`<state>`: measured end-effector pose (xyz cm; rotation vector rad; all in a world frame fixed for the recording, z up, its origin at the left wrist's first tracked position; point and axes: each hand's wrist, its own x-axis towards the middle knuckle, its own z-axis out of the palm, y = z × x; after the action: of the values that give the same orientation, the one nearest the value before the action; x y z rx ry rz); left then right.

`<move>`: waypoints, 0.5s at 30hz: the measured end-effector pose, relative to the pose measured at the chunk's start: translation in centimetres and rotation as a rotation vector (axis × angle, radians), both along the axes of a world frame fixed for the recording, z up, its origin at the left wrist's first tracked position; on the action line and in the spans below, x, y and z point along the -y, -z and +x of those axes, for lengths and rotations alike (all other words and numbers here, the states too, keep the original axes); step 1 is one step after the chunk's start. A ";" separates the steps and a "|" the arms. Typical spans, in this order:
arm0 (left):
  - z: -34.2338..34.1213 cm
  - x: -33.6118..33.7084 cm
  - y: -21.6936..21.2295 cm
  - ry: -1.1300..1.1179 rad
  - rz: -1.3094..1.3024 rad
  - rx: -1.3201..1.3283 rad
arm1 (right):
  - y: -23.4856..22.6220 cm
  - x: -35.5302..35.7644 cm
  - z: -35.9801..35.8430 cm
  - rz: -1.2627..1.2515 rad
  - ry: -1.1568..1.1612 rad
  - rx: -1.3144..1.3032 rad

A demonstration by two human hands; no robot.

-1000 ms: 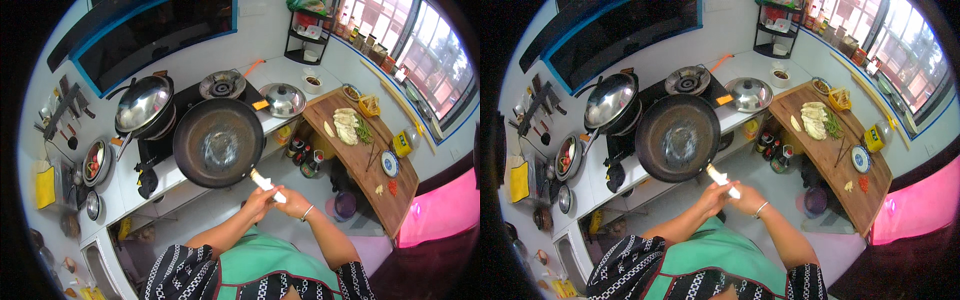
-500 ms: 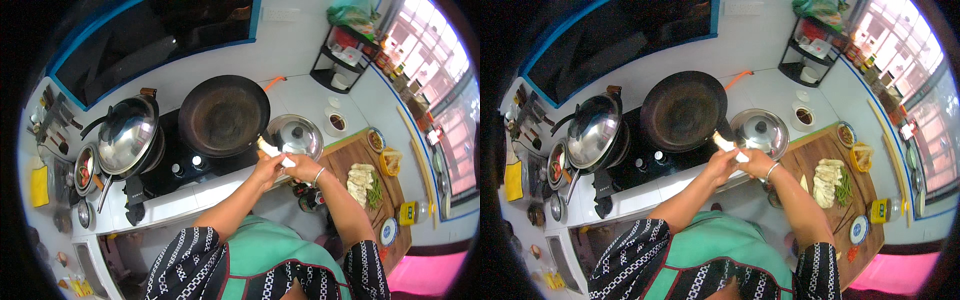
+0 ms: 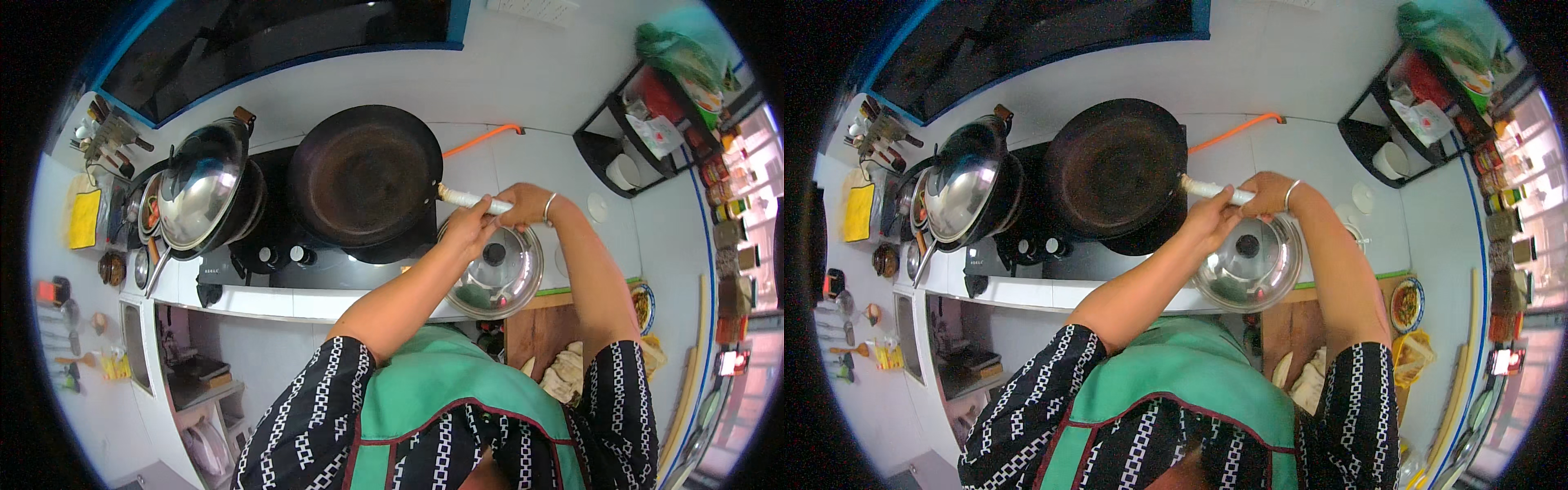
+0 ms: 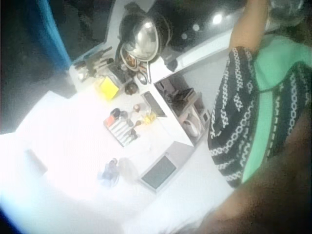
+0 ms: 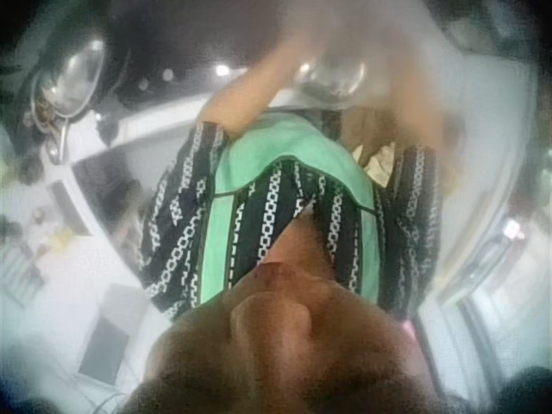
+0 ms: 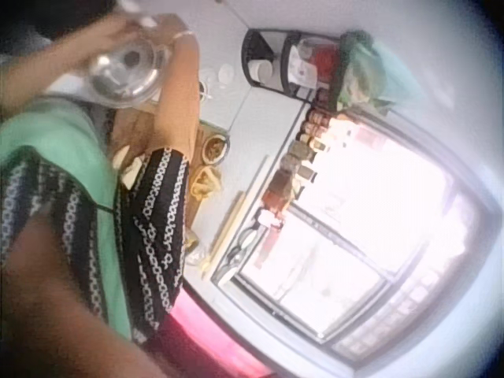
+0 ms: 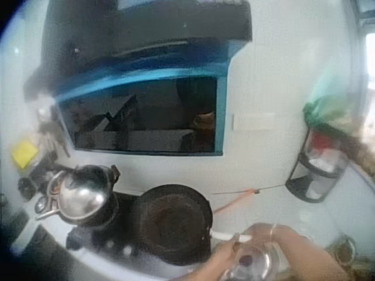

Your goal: The person washes a metal steamer insert in the sink using a yellow cloth, then wipes the sink and countertop. They move a wok to the stove, retrieve bowls from a cabinet, and chop vegetables on a cutting board with a knife.

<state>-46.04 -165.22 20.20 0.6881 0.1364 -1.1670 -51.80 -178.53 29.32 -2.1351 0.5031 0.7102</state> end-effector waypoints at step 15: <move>-0.7 4.9 0.2 -0.106 0.191 0.167 | 3.1 5.3 -4.8 -0.551 0.527 0.944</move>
<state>-46.71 -170.14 20.05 0.9327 0.1433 -0.9985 -56.64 -183.80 26.18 -2.3575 0.7161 -0.7973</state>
